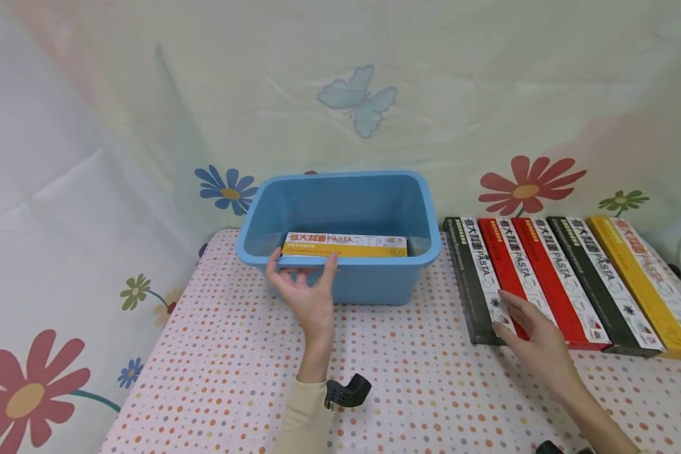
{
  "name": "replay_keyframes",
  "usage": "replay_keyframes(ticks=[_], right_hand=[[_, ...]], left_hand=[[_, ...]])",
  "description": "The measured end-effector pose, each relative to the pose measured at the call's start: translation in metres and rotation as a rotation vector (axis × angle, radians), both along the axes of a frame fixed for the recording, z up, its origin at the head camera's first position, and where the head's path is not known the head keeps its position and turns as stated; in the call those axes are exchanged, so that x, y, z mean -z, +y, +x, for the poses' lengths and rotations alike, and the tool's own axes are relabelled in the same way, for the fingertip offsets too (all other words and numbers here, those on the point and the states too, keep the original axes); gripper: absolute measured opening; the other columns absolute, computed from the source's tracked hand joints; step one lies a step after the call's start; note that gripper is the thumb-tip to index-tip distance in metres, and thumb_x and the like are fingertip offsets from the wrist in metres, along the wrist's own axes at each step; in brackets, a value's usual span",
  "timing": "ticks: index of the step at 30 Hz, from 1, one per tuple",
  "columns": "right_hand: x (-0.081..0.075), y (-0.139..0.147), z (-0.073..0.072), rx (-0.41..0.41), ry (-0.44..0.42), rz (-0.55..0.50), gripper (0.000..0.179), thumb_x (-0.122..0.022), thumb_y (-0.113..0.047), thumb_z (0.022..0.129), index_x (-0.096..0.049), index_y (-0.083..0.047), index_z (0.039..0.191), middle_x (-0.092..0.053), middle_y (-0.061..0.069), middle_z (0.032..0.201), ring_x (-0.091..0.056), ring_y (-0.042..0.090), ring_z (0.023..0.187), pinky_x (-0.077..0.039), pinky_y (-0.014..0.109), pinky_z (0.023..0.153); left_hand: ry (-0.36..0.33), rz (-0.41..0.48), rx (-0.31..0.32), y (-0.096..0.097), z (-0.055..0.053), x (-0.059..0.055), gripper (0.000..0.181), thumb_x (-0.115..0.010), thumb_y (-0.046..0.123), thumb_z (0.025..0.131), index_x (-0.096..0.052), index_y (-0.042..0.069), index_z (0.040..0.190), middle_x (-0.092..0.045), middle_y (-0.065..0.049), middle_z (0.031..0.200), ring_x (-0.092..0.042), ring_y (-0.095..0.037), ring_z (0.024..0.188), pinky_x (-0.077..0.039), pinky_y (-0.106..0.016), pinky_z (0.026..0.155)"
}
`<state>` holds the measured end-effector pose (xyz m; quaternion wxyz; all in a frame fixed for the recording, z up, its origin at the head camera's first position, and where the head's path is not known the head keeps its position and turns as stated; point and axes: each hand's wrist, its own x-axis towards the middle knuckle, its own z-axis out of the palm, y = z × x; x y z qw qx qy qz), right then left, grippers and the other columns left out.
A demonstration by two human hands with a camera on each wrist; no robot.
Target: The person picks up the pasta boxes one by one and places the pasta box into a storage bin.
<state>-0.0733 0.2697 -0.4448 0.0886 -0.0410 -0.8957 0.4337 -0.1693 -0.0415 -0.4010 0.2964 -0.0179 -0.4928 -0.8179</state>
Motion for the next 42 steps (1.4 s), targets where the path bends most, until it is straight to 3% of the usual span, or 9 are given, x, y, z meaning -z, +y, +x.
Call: replay_keyframes(ticks=[5, 16, 22, 29, 35, 42], right_hand=[[-0.003, -0.008, 0.002, 0.023, 0.067, 0.039, 0.058, -0.066, -0.003, 0.099, -0.044, 0.010, 0.151, -0.048, 0.037, 0.148, -0.048, 0.056, 0.134, -0.024, -0.008, 0.091], [-0.009, -0.013, 0.003, 0.065, -0.056, -0.016, 0.059, -0.064, -0.003, 0.100, -0.040, 0.010, 0.153, -0.045, 0.040, 0.147, -0.051, 0.058, 0.131, -0.038, -0.004, 0.082], [-0.010, -0.015, 0.003, 0.083, -0.076, -0.012, 0.063, -0.067, -0.001, 0.098, -0.039, 0.010, 0.153, -0.045, 0.040, 0.148, -0.050, 0.057, 0.133, -0.037, -0.003, 0.083], [-0.012, -0.013, 0.005, 0.104, -0.152, -0.122, 0.068, -0.064, -0.002, 0.100, -0.031, 0.008, 0.159, -0.040, 0.038, 0.153, -0.045, 0.055, 0.137, -0.042, -0.001, 0.083], [-0.012, -0.010, 0.007, 0.112, -0.168, -0.203, 0.068, -0.064, -0.004, 0.101, -0.031, 0.007, 0.159, -0.040, 0.037, 0.155, -0.044, 0.054, 0.139, -0.045, -0.001, 0.081], [-0.013, -0.009, 0.009, 0.115, -0.182, -0.183, 0.069, -0.067, -0.008, 0.102, -0.032, 0.006, 0.160, -0.042, 0.038, 0.153, -0.048, 0.054, 0.136, -0.047, 0.000, 0.078]], left_hand=[[-0.014, -0.020, -0.021, -0.001, 0.000, 0.000, 0.088, -0.083, -0.003, 0.085, -0.027, 0.011, 0.152, -0.047, -0.015, 0.127, -0.053, -0.024, 0.094, -0.065, -0.039, 0.078], [-0.015, -0.024, -0.022, -0.001, 0.001, -0.001, 0.088, -0.083, -0.003, 0.085, -0.027, 0.011, 0.152, -0.047, -0.015, 0.128, -0.054, -0.024, 0.094, -0.065, -0.039, 0.077], [-0.005, -0.031, -0.023, -0.001, 0.001, -0.001, 0.088, -0.083, -0.003, 0.085, -0.027, 0.010, 0.152, -0.047, -0.016, 0.130, -0.054, -0.024, 0.094, -0.065, -0.038, 0.078], [0.000, -0.027, -0.016, -0.001, 0.001, -0.001, 0.087, -0.082, -0.004, 0.085, -0.027, 0.010, 0.152, -0.047, -0.015, 0.130, -0.054, -0.024, 0.095, -0.065, -0.037, 0.078], [-0.004, -0.031, -0.021, -0.001, 0.002, -0.002, 0.087, -0.082, -0.003, 0.086, -0.027, 0.010, 0.152, -0.047, -0.016, 0.130, -0.054, -0.024, 0.095, -0.065, -0.037, 0.077], [0.005, -0.030, -0.025, -0.001, 0.001, -0.002, 0.087, -0.083, -0.003, 0.085, -0.028, 0.009, 0.151, -0.048, -0.015, 0.129, -0.054, -0.023, 0.094, -0.064, -0.035, 0.077]])
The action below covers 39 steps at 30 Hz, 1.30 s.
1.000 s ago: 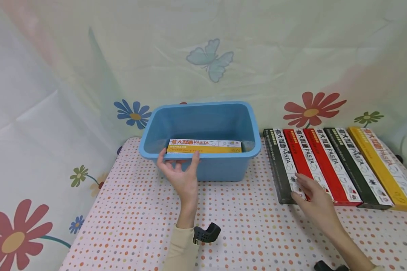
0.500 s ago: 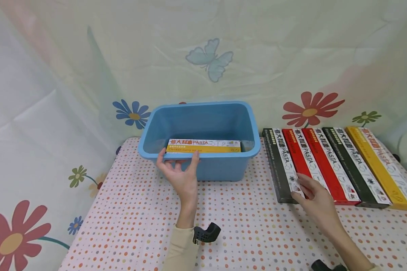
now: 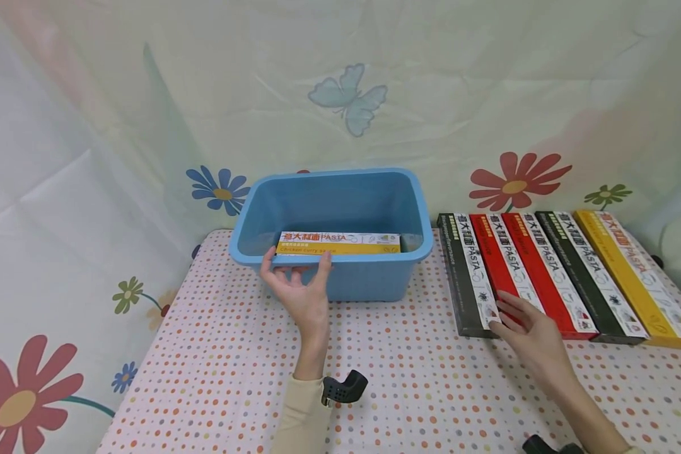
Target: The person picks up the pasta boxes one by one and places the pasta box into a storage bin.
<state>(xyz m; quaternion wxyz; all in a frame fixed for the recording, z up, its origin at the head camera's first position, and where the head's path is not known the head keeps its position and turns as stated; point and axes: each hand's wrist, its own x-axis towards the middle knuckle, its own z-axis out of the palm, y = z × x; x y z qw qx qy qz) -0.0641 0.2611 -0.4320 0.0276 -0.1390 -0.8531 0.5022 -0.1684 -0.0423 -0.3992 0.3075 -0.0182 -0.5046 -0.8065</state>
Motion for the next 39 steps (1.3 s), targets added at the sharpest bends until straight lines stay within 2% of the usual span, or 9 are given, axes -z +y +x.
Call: replay_keyframes(ticks=[3, 4, 8, 10, 12, 17, 27, 32, 39], right_hand=[[0.001, -0.004, -0.002, -0.006, 0.005, 0.050, 0.073, -0.071, -0.010, 0.100, -0.031, 0.008, 0.159, -0.038, 0.038, 0.155, -0.045, 0.055, 0.138, -0.044, 0.000, 0.084], [0.001, -0.007, -0.003, -0.010, 0.015, 0.076, 0.076, -0.073, -0.011, 0.099, -0.031, 0.009, 0.158, -0.037, 0.038, 0.156, -0.045, 0.055, 0.138, -0.047, 0.006, 0.089], [0.006, -0.018, -0.008, -0.008, 0.075, 0.176, 0.083, -0.079, -0.013, 0.093, -0.032, 0.013, 0.156, -0.035, 0.037, 0.156, -0.043, 0.054, 0.140, -0.048, 0.042, 0.111], [0.009, -0.023, -0.011, 0.006, 0.098, 0.212, 0.087, -0.082, -0.012, 0.090, -0.031, 0.014, 0.155, -0.033, 0.038, 0.155, -0.041, 0.054, 0.138, -0.041, 0.063, 0.112], [0.012, -0.027, -0.013, 0.021, 0.115, 0.231, 0.090, -0.083, -0.010, 0.087, -0.029, 0.016, 0.155, -0.031, 0.039, 0.155, -0.038, 0.054, 0.134, -0.040, 0.068, 0.107], [0.017, -0.031, -0.019, 0.030, 0.105, 0.255, 0.097, -0.085, -0.011, 0.085, -0.024, 0.018, 0.155, -0.028, 0.042, 0.155, -0.037, 0.054, 0.131, -0.038, 0.070, 0.106], [0.018, -0.030, -0.020, 0.034, 0.047, 0.216, 0.097, -0.084, -0.013, 0.086, -0.023, 0.017, 0.156, -0.028, 0.039, 0.158, -0.034, 0.053, 0.140, -0.035, 0.070, 0.113], [0.019, -0.028, -0.018, 0.037, 0.013, 0.187, 0.100, -0.084, -0.018, 0.088, -0.020, 0.012, 0.160, -0.027, 0.037, 0.160, -0.038, 0.050, 0.133, -0.040, 0.065, 0.107], [0.021, -0.026, -0.017, 0.029, 0.013, 0.157, 0.100, -0.083, -0.017, 0.089, -0.019, 0.009, 0.161, -0.026, 0.036, 0.160, -0.037, 0.048, 0.132, -0.040, 0.063, 0.105]], left_hand=[[0.005, -0.002, 0.001, 0.000, -0.001, -0.001, 0.087, -0.083, -0.003, 0.085, -0.028, 0.008, 0.151, -0.048, -0.015, 0.129, -0.054, -0.024, 0.093, -0.064, -0.035, 0.077], [0.004, 0.000, 0.002, 0.000, 0.000, -0.001, 0.087, -0.083, -0.003, 0.085, -0.028, 0.009, 0.151, -0.048, -0.016, 0.128, -0.053, -0.024, 0.093, -0.064, -0.035, 0.077], [0.002, 0.024, 0.011, 0.000, 0.000, -0.002, 0.087, -0.082, -0.004, 0.086, -0.027, 0.010, 0.152, -0.048, -0.016, 0.127, -0.053, -0.023, 0.092, -0.065, -0.040, 0.078], [0.001, 0.028, 0.010, 0.000, 0.001, -0.002, 0.087, -0.082, -0.004, 0.086, -0.027, 0.008, 0.152, -0.048, -0.016, 0.127, -0.054, -0.023, 0.092, -0.065, -0.040, 0.078], [0.002, 0.026, 0.010, 0.000, 0.002, -0.002, 0.088, -0.082, -0.004, 0.086, -0.026, 0.006, 0.153, -0.047, -0.016, 0.127, -0.053, -0.023, 0.092, -0.065, -0.040, 0.078], [0.010, 0.016, 0.014, 0.001, 0.002, -0.002, 0.087, -0.081, -0.004, 0.086, -0.026, 0.007, 0.153, -0.046, -0.015, 0.126, -0.053, -0.023, 0.092, -0.065, -0.039, 0.077], [0.016, 0.018, 0.015, 0.001, 0.000, -0.002, 0.086, -0.082, -0.004, 0.085, -0.028, 0.009, 0.151, -0.046, -0.014, 0.125, -0.052, -0.023, 0.091, -0.065, -0.040, 0.077], [0.013, 0.016, 0.016, 0.001, 0.000, -0.002, 0.085, -0.082, -0.002, 0.086, -0.028, 0.009, 0.151, -0.047, -0.014, 0.125, -0.053, -0.023, 0.092, -0.065, -0.040, 0.077], [0.000, 0.024, 0.015, 0.001, 0.002, -0.002, 0.085, -0.083, -0.003, 0.085, -0.029, 0.010, 0.150, -0.048, -0.014, 0.125, -0.053, -0.023, 0.092, -0.065, -0.040, 0.077]])
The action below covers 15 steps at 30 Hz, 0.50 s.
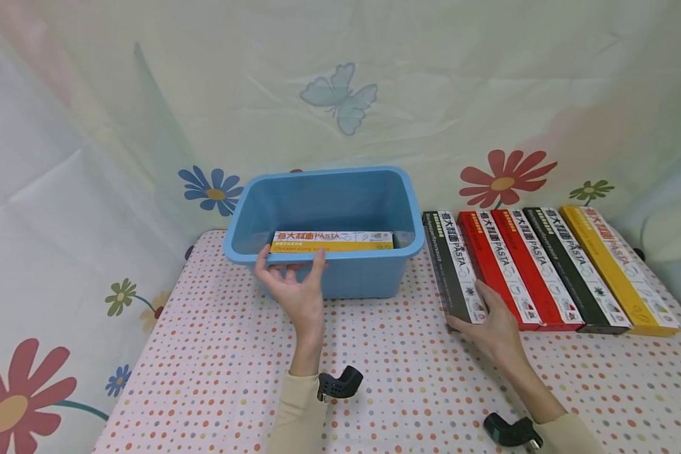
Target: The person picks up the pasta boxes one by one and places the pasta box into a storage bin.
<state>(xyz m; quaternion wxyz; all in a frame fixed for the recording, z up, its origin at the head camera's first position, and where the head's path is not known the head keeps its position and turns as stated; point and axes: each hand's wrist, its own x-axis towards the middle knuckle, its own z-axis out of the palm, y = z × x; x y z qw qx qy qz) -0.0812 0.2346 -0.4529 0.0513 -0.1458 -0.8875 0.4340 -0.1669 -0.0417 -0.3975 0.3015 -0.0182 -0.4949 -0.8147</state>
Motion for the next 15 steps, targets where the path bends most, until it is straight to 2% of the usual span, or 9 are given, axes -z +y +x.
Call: replay_keyframes(ticks=[4, 11, 15], right_hand=[[0.003, -0.001, 0.000, 0.018, 0.022, -0.008, 0.099, -0.083, -0.015, 0.088, -0.021, 0.009, 0.161, -0.027, 0.035, 0.160, -0.038, 0.047, 0.131, -0.041, 0.061, 0.102], [0.007, -0.005, 0.001, 0.032, 0.057, -0.005, 0.104, -0.085, -0.016, 0.086, -0.018, 0.007, 0.162, -0.022, 0.033, 0.163, -0.035, 0.047, 0.136, -0.036, 0.063, 0.110], [0.013, -0.007, 0.000, 0.037, 0.093, 0.009, 0.107, -0.086, -0.019, 0.085, -0.017, 0.007, 0.163, -0.025, 0.033, 0.162, -0.036, 0.048, 0.136, -0.036, 0.064, 0.110]], left_hand=[[-0.003, 0.007, 0.004, 0.000, 0.000, 0.001, 0.086, -0.082, -0.004, 0.085, -0.029, 0.011, 0.150, -0.048, -0.015, 0.126, -0.053, -0.024, 0.093, -0.065, -0.041, 0.078], [-0.004, 0.017, 0.010, 0.000, 0.000, 0.001, 0.087, -0.083, -0.004, 0.085, -0.028, 0.010, 0.151, -0.047, -0.015, 0.126, -0.053, -0.024, 0.094, -0.065, -0.044, 0.082], [0.007, 0.020, 0.011, 0.000, 0.000, 0.001, 0.087, -0.082, -0.004, 0.086, -0.027, 0.009, 0.151, -0.047, -0.016, 0.126, -0.053, -0.024, 0.093, -0.065, -0.046, 0.081]])
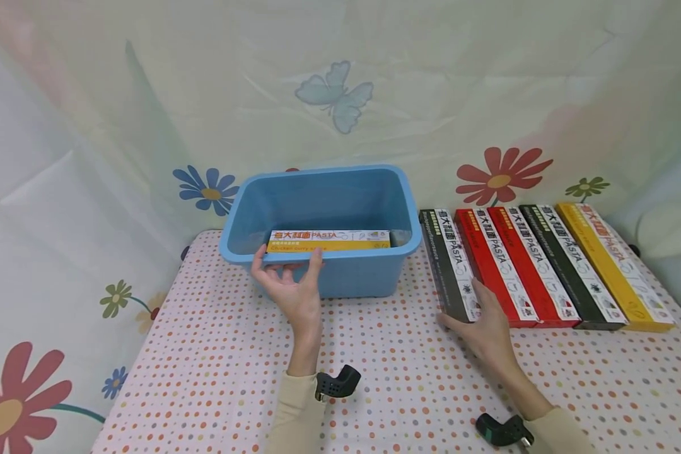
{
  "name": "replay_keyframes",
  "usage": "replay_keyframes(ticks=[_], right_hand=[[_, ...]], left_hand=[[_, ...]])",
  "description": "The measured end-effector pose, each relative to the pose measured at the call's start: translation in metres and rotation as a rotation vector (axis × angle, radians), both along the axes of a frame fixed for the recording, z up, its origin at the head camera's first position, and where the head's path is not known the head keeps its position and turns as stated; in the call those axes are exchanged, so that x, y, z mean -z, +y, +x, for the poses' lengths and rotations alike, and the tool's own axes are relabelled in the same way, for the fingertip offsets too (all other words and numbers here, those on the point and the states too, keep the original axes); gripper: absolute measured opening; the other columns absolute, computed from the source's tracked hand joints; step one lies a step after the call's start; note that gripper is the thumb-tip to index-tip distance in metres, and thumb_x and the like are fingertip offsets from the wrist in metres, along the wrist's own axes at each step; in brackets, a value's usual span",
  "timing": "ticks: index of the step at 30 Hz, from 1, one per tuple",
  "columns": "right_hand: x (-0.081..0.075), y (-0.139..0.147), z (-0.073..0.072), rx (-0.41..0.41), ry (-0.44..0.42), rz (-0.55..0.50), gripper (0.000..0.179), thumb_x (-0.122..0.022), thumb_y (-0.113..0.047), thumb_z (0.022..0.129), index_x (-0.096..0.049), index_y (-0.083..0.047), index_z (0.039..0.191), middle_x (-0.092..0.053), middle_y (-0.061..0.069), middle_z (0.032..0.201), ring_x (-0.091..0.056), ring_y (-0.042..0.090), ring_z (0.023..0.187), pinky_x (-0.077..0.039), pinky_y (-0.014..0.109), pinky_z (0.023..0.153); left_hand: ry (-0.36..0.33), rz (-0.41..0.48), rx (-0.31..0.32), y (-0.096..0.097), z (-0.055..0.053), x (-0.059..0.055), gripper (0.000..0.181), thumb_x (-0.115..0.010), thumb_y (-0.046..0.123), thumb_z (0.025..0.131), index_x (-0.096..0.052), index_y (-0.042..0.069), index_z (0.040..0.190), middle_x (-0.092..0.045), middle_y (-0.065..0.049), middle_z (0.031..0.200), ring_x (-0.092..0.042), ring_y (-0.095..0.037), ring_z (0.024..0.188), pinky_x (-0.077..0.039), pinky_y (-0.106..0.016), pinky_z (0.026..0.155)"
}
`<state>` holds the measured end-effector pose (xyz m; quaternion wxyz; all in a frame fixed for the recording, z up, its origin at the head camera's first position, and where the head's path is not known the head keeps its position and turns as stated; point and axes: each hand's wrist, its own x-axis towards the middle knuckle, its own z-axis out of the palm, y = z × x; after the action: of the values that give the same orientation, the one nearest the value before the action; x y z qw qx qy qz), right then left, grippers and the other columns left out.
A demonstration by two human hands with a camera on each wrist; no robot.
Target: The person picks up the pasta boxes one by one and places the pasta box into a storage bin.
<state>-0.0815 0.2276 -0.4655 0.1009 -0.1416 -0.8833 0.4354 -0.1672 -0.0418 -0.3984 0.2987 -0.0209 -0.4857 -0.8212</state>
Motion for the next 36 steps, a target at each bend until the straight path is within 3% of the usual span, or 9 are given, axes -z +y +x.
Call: replay_keyframes(ticks=[8, 14, 19, 24, 32, 36], right_hand=[[0.009, -0.009, -0.008, 0.038, 0.051, -0.003, 0.116, -0.091, -0.022, 0.081, -0.016, 0.004, 0.164, -0.032, 0.032, 0.159, -0.039, 0.046, 0.134, -0.037, 0.061, 0.109], [0.010, -0.012, -0.009, 0.074, 0.034, -0.016, 0.108, -0.086, -0.012, 0.083, -0.016, 0.004, 0.165, -0.031, 0.033, 0.161, -0.037, 0.048, 0.140, -0.034, 0.063, 0.115], [0.010, -0.013, -0.009, 0.119, 0.032, 0.006, 0.100, -0.080, -0.006, 0.083, -0.022, 0.002, 0.164, -0.037, 0.032, 0.159, -0.046, 0.045, 0.128, -0.041, 0.059, 0.102], [0.002, -0.012, -0.005, 0.131, 0.064, 0.005, 0.095, -0.078, -0.003, 0.082, -0.028, 0.001, 0.163, -0.040, 0.030, 0.158, -0.048, 0.044, 0.125, -0.042, 0.057, 0.098], [-0.019, -0.007, 0.016, 0.162, 0.004, -0.073, 0.096, -0.080, -0.007, 0.084, -0.029, -0.012, 0.166, -0.037, 0.024, 0.163, -0.040, 0.041, 0.143, -0.039, 0.060, 0.109], [-0.040, 0.000, 0.024, 0.208, -0.062, -0.129, 0.096, -0.080, -0.010, 0.089, -0.025, -0.023, 0.167, -0.033, 0.019, 0.167, -0.035, 0.036, 0.143, -0.040, 0.040, 0.103]], left_hand=[[0.015, 0.010, -0.013, -0.004, 0.000, -0.001, 0.085, -0.081, -0.005, 0.086, -0.028, 0.010, 0.151, -0.047, -0.016, 0.126, -0.054, -0.023, 0.093, -0.065, -0.046, 0.081], [-0.014, -0.014, -0.041, -0.005, -0.001, 0.001, 0.087, -0.083, -0.005, 0.084, -0.028, 0.007, 0.150, -0.049, -0.015, 0.127, -0.054, -0.024, 0.094, -0.064, -0.038, 0.080], [-0.014, -0.030, -0.054, -0.004, -0.001, 0.002, 0.085, -0.083, -0.003, 0.084, -0.030, 0.008, 0.149, -0.049, -0.014, 0.126, -0.054, -0.024, 0.093, -0.062, -0.035, 0.078], [0.008, -0.027, -0.044, -0.003, -0.001, 0.001, 0.084, -0.082, -0.004, 0.085, -0.029, 0.007, 0.150, -0.047, -0.014, 0.125, -0.053, -0.024, 0.091, -0.064, -0.034, 0.076], [0.010, -0.038, -0.039, -0.001, -0.002, 0.002, 0.086, -0.083, -0.005, 0.084, -0.029, 0.005, 0.150, -0.049, -0.015, 0.124, -0.054, -0.023, 0.091, -0.063, -0.033, 0.077], [0.012, -0.047, -0.029, 0.000, -0.003, 0.003, 0.086, -0.083, -0.004, 0.084, -0.030, 0.007, 0.150, -0.049, -0.014, 0.126, -0.054, -0.023, 0.092, -0.062, -0.032, 0.077]])
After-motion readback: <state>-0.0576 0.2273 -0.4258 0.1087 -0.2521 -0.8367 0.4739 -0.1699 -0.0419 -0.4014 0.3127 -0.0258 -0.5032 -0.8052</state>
